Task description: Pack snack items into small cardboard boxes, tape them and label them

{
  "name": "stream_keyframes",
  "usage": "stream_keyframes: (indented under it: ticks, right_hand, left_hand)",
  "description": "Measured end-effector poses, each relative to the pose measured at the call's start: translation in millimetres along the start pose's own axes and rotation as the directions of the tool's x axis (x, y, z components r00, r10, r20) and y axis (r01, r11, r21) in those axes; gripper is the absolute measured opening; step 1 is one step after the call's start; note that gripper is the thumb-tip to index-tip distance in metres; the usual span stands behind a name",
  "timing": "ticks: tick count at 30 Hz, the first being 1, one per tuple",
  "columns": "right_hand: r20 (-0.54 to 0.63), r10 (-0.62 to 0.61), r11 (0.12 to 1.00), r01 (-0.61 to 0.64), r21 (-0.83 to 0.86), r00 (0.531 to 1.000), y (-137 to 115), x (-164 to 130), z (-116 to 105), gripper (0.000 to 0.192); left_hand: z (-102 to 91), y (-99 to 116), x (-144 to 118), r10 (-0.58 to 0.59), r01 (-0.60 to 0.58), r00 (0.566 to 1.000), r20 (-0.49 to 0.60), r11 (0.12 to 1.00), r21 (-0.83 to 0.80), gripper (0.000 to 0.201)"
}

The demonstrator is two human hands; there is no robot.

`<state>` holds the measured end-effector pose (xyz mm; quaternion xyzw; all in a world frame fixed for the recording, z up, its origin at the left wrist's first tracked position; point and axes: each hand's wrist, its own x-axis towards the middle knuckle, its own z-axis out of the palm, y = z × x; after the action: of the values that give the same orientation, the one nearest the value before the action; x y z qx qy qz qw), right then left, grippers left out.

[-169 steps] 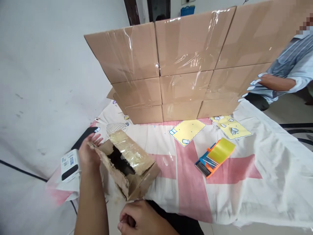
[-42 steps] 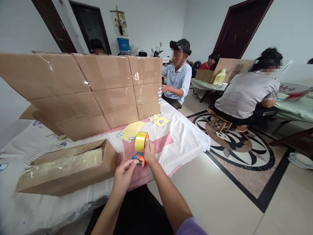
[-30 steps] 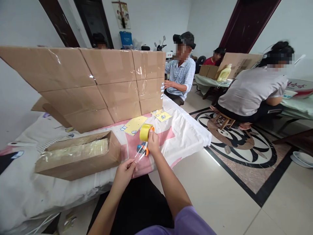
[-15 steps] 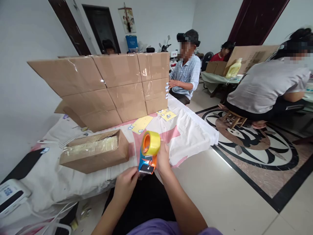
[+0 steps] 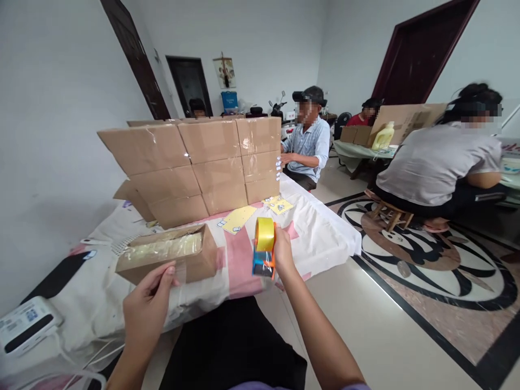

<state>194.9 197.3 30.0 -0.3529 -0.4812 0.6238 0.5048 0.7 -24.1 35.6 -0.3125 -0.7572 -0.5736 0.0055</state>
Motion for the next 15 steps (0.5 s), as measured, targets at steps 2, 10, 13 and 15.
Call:
stream_keyframes:
  ticks: [2, 10, 13, 15]
  right_hand:
    - [0.023, -0.012, 0.999, 0.013, -0.053, 1.0, 11.1, 38.8, 17.3, 0.053]
    - [-0.017, -0.102, 0.952, 0.092, -0.291, 0.995, 39.6, 99.8, 27.0, 0.051]
    - [-0.131, -0.21, 0.918, 0.149, -0.369, 0.969, 27.3, 82.8, 20.6, 0.042]
    - [-0.097, -0.297, 0.884, 0.236, -0.403, 0.95, 13.8, 54.7, 27.2, 0.037]
  left_hand:
    - [4.9, 8.5, 8.9, -0.026, 0.026, 1.0, -0.006, 0.998, -0.061, 0.048]
    - [12.2, -6.5, 37.5, -0.027, 0.034, 0.999, 0.036, 0.982, -0.185, 0.05]
    - [10.9, -8.1, 34.7, -0.05, 0.063, 0.997, 0.064, 0.976, -0.208, 0.053]
    - [9.1, -4.4, 28.6, -0.064, 0.082, 0.994, 0.093, 0.977, -0.196, 0.055]
